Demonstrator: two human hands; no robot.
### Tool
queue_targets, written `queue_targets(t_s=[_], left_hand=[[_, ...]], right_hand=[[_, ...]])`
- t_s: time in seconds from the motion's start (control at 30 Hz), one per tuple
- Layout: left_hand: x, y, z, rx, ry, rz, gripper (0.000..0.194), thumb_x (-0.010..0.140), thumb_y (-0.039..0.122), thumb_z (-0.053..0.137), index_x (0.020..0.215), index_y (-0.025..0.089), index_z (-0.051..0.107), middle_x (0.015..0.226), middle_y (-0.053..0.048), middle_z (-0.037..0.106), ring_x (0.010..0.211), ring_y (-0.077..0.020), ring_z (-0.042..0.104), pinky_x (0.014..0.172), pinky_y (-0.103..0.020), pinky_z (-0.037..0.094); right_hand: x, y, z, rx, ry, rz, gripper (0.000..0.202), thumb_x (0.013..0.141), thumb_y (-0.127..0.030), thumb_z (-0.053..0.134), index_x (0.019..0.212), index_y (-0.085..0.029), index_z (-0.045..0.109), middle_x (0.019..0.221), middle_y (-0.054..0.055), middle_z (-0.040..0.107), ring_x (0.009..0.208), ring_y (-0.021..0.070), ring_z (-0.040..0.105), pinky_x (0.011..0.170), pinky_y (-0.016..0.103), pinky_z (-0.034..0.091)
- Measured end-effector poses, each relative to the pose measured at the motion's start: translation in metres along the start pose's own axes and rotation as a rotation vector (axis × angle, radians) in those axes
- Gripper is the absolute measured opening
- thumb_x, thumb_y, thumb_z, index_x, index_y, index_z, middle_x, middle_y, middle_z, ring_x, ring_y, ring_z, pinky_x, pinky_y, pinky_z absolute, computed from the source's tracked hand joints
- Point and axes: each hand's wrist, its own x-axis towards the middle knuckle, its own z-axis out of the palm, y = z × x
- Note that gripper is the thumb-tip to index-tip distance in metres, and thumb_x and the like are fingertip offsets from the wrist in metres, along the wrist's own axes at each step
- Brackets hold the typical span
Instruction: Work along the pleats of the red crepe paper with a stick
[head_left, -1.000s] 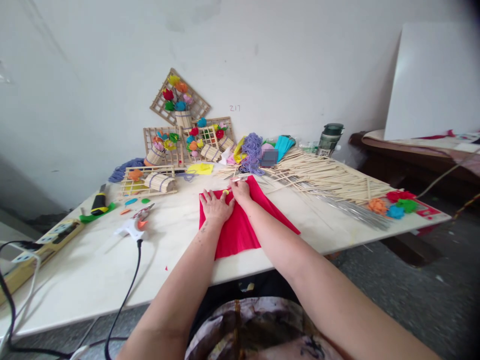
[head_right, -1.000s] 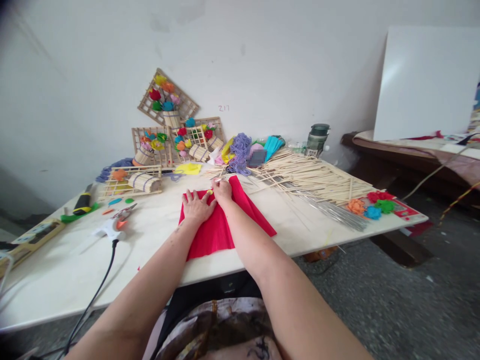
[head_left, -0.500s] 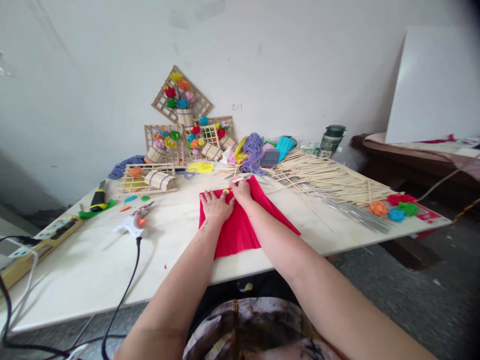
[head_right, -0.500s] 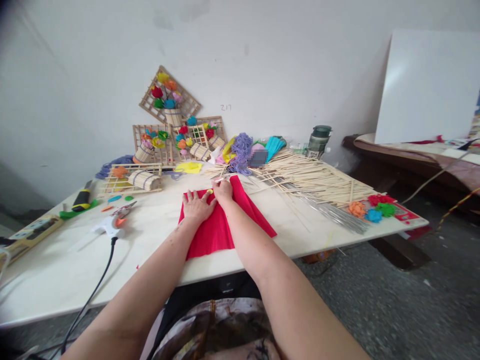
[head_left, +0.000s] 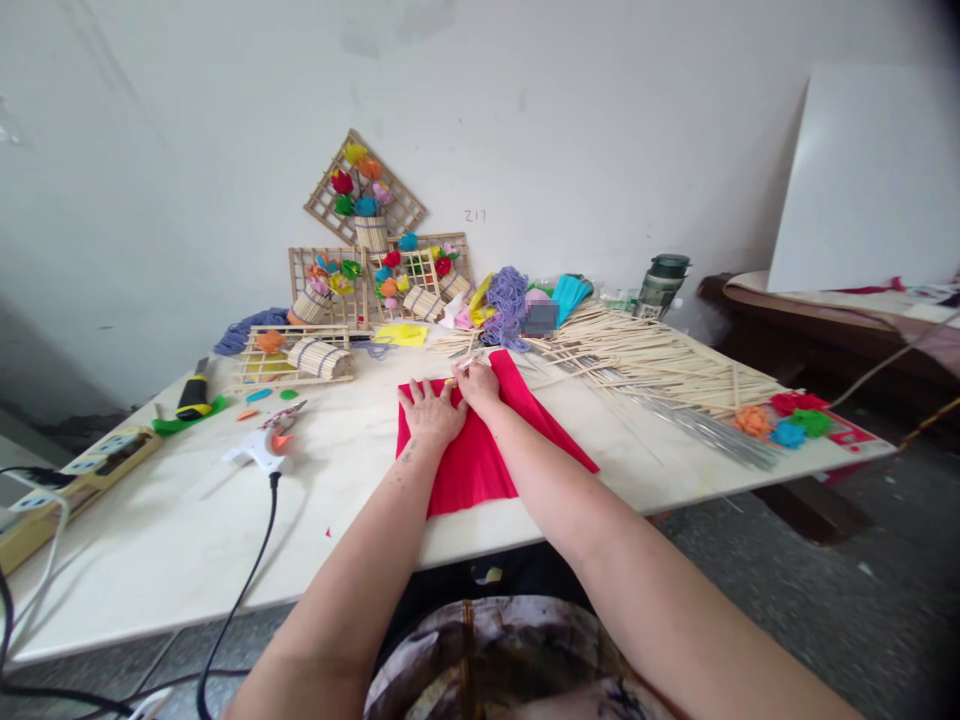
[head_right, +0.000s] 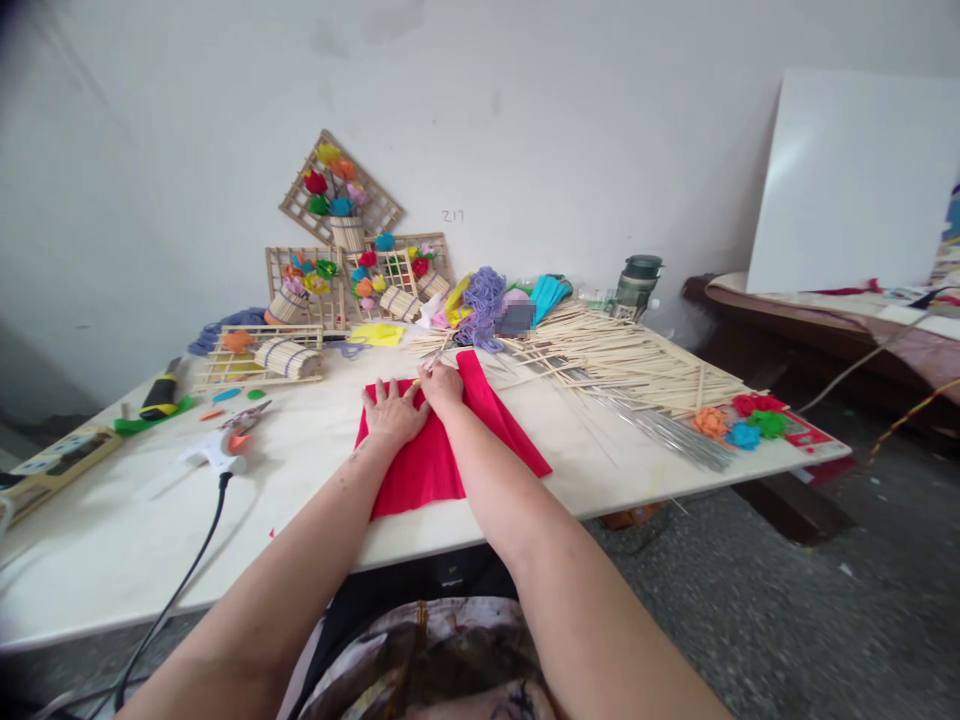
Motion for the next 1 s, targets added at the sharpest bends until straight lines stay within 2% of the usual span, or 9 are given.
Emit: queue_targets(t_s=[0.13,0.23,0.37,0.5,0.6,0.7,0.8,1.0], left_hand=[[-0.0042,0.0027,-0.0032,0.028,0.078,0.068,0.057,0.08,0.051,0.028,0.129,0.027,0.043,0.141,-0.006,0.032,0.132,-0.034,0.011,0.103,-0.057,-0.001],[-0.0083,0.0051,-0.0068,0.052,0.176,0.131,0.05,0.08,0.042,0.031,0.119,0.021,0.055,0.132,-0.011,0.044,0.129,-0.0327,0.021,0.105,-0.053,-0.002],[-0.0101,0.0036,-0.0085,0.037,0.176,0.07,0.048,0.079,0.044,0.032,0.1,0.018,0.066,0.109,-0.015,0.058,0.113,-0.0324,0.042,0.105,-0.051,0.004],[-0.0084,-0.0002,-0.0068,0.025,0.185,0.06,0.049,0.078,0.046,0.032,0.103,0.019,0.064,0.109,-0.013,0.059,0.109,-0.0307,0.045,0.105,-0.049,0.004],[-0.0065,-0.0008,-0.0045,0.018,0.168,0.056,0.051,0.077,0.048,0.033,0.114,0.022,0.058,0.119,-0.011,0.054,0.116,-0.032,0.041,0.105,-0.05,0.006],[-0.0046,-0.0002,-0.0015,-0.002,0.091,0.047,0.06,0.078,0.054,0.031,0.13,0.027,0.042,0.135,-0.007,0.041,0.127,-0.0345,0.026,0.105,-0.051,0.008],[-0.0036,0.0005,0.0004,-0.006,0.024,0.05,0.064,0.079,0.057,0.025,0.134,0.026,0.035,0.142,-0.006,0.031,0.132,-0.0345,0.014,0.105,-0.051,0.005],[-0.0034,0.0024,-0.0018,0.015,-0.033,0.058,0.064,0.08,0.055,0.023,0.136,0.024,0.033,0.142,-0.007,0.03,0.133,-0.032,0.013,0.106,-0.051,0.005]], right_hand=[[0.0004,0.0017,0.0042,-0.022,0.012,-0.035,0.035,0.086,-0.039,0.041,0.102,-0.018,0.063,0.094,0.009,0.067,0.091,0.0187,0.061,0.077,0.025,0.043],[0.0,0.0018,0.005,-0.034,0.01,-0.04,0.035,0.086,-0.04,0.04,0.102,-0.019,0.063,0.094,0.008,0.068,0.089,0.0174,0.061,0.076,0.023,0.043],[-0.001,0.0013,0.0042,-0.029,0.017,-0.051,0.034,0.085,-0.04,0.042,0.102,-0.02,0.063,0.094,0.008,0.068,0.092,0.0182,0.06,0.078,0.024,0.043],[-0.0016,0.0018,0.0034,-0.017,0.019,-0.057,0.034,0.085,-0.041,0.042,0.102,-0.021,0.063,0.095,0.007,0.067,0.093,0.0178,0.06,0.078,0.024,0.043],[-0.0011,0.0025,0.0037,-0.008,0.007,-0.054,0.035,0.085,-0.043,0.042,0.101,-0.021,0.063,0.095,0.008,0.067,0.093,0.0181,0.06,0.077,0.025,0.043],[0.0001,0.0035,0.0054,0.002,0.014,-0.056,0.035,0.085,-0.043,0.041,0.101,-0.021,0.063,0.095,0.008,0.067,0.093,0.0187,0.06,0.077,0.025,0.043],[0.0014,0.004,0.0071,0.006,0.015,-0.05,0.036,0.085,-0.043,0.041,0.099,-0.019,0.064,0.095,0.009,0.067,0.094,0.0195,0.06,0.079,0.026,0.042],[0.0016,0.0033,0.0068,0.001,0.003,-0.036,0.036,0.085,-0.043,0.041,0.099,-0.02,0.064,0.094,0.009,0.067,0.093,0.0185,0.06,0.08,0.025,0.042]])
